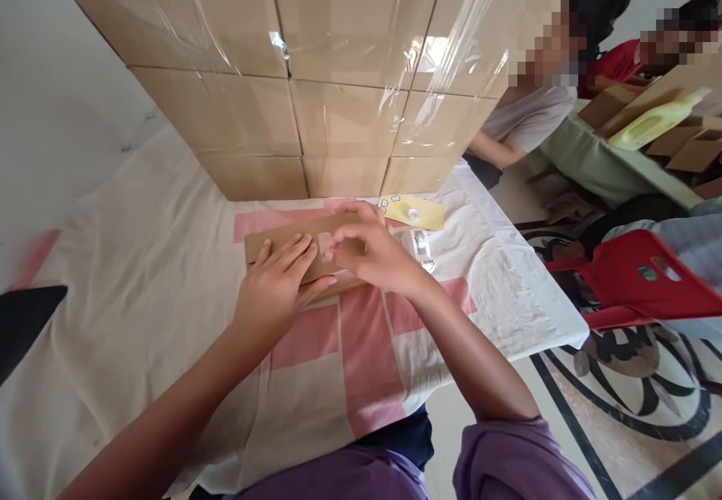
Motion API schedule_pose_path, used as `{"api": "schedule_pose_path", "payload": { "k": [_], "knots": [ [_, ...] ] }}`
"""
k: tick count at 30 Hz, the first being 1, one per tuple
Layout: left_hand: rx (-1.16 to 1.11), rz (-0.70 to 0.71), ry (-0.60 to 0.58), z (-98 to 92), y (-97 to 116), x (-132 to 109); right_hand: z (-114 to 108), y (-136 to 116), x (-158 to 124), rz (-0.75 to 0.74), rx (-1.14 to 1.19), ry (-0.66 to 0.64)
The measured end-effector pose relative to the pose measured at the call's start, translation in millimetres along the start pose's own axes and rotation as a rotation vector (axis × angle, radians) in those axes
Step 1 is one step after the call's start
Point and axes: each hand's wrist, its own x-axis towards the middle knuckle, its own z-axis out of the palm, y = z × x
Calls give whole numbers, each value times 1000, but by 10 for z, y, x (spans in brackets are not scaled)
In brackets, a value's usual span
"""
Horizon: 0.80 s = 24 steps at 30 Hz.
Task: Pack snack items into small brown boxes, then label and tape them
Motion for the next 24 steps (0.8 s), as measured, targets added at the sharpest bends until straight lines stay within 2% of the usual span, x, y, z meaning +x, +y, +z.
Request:
{"api": "schedule_pose_path", "payload": {
  "k": [2,5,11,17,24],
  "knots": [
    [9,-5,61,-6,13,2,13,37,107,11,38,-56],
    [32,-6,77,-23,31,8,26,83,223,-1,78,-123],
    [60,62,194,-20,9,-9,46,89,377,16,108,-163],
    [36,26,190,-50,26,-19,91,8,381,150,4,-168],
    [92,18,225,-65,20,0,48,43,396,123,47,-218]
  ]
}}
